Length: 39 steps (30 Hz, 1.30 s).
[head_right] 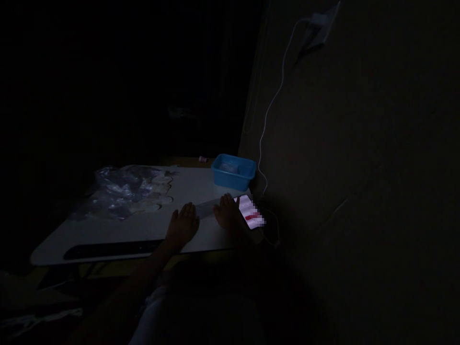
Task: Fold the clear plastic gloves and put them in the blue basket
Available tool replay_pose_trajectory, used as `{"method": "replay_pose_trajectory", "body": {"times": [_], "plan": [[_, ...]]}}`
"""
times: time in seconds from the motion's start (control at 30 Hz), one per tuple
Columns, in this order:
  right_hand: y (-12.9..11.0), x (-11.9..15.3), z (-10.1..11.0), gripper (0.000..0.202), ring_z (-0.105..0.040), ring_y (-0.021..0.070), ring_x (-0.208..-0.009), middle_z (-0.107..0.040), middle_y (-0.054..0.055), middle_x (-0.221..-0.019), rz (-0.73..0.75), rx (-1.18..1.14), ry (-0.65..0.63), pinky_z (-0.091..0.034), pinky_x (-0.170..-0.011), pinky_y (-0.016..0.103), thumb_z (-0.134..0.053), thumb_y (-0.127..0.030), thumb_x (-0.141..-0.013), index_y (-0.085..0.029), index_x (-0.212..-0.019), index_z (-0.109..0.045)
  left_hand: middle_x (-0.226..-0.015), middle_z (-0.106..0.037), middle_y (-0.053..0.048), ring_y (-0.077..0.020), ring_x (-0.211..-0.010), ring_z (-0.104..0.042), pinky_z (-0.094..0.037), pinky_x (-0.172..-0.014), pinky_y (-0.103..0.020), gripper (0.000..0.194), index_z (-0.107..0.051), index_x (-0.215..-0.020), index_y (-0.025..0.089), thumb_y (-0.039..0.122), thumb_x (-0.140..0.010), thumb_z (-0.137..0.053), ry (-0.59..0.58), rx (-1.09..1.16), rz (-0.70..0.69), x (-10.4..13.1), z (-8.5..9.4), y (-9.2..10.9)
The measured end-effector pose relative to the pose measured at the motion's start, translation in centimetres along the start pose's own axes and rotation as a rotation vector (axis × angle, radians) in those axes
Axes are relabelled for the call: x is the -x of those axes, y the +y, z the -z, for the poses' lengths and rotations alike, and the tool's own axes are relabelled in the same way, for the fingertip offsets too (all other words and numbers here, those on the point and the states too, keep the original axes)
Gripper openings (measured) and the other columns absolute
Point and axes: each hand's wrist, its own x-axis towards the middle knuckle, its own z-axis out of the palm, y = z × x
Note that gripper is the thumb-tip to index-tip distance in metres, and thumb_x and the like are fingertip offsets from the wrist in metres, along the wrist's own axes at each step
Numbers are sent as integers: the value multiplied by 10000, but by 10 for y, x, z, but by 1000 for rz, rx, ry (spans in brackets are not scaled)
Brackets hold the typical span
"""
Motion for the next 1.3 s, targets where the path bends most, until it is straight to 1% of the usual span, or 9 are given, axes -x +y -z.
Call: {"method": "replay_pose_trajectory", "body": {"times": [0.13,0.27,0.33,0.47,0.63,0.77,0.93,1.17,1.3], "plan": [[6,-4,3,492,-337,281,-1247,-490,202,-1249,-29,-11,-4,-86,-1016,579,-282,-393,-897,-61,-1176,-514,-1376,-339,-156,-233,-1281,-291,-229,-1015,-454,532,-354,-1302,40,296,-860,-205,-9,-4,4,0,-1,0],[6,-6,9,507,-287,285,-1275,-413,215,-1312,-77,0,-31,-70,-1026,568,-282,-368,-893,-29,-1225,-460,-1379,-339,-150,-227,-1279,-294,-229,-1013,-440,520,-361,-1300,56,294,-861,-214,3,-13,8,1,-1,0],[2,-4,12,489,-276,272,-1282,-389,201,-1334,-65,-14,-24,-63,-1032,561,-277,-329,-892,-35,-1253,-427,-1380,-339,-150,-228,-1279,-294,-227,-1012,-440,518,-364,-1299,62,297,-861,-216,11,-12,5,1,-1,0],[-18,2,21,467,-278,240,-1285,-388,160,-1348,39,-83,-45,-80,-1050,522,-272,-310,-894,-75,-1274,-408,-1376,-343,-160,-236,-1277,-296,-226,-1010,-449,526,-362,-1297,48,298,-861,-209,6,-10,3,0,0,1],[-52,9,29,472,-236,180,-1305,-356,92,-1381,266,-201,-140,-120,-1071,459,-221,-359,-917,-128,-1301,-370,-1384,-332,-152,-237,-1282,-286,-243,-1005,-448,516,-344,-1308,42,230,-839,-237,-44,-29,-1,1,5,1],[-62,8,28,472,-241,169,-1305,-364,78,-1376,289,-233,-191,-126,-1072,466,-176,-367,-929,-148,-1289,-387,-1398,-309,-139,-235,-1293,-264,-246,-1008,-441,522,-333,-1320,71,206,-818,-281,-83,-45,-11,1,7,0],[-51,6,23,474,-286,182,-1287,-390,89,-1357,263,-206,-194,-121,-1060,516,-185,-394,-925,-163,-1274,-407,-1392,-321,-141,-231,-1286,-282,-249,-1005,-447,504,-356,-1309,82,236,-842,-246,-61,-33,4,1,7,1],[-23,3,13,408,-306,206,-1278,-427,102,-1330,235,-133,-109,-59,-1051,545,-263,-346,-923,-175,-1244,-448,-1375,-342,-163,-241,-1273,-306,-242,-1007,-452,516,-374,-1293,55,283,-855,-225,-6,-3,6,1,4,1],[-8,1,10,412,-309,207,-1276,-440,99,-1321,188,-96,-95,-66,-1050,541,-251,-347,-924,-176,-1238,-457,-1374,-345,-159,-237,-1274,-303,-236,-1012,-446,522,-366,-1296,47,292,-859,-218,-10,-9,7,1,4,1]]}}
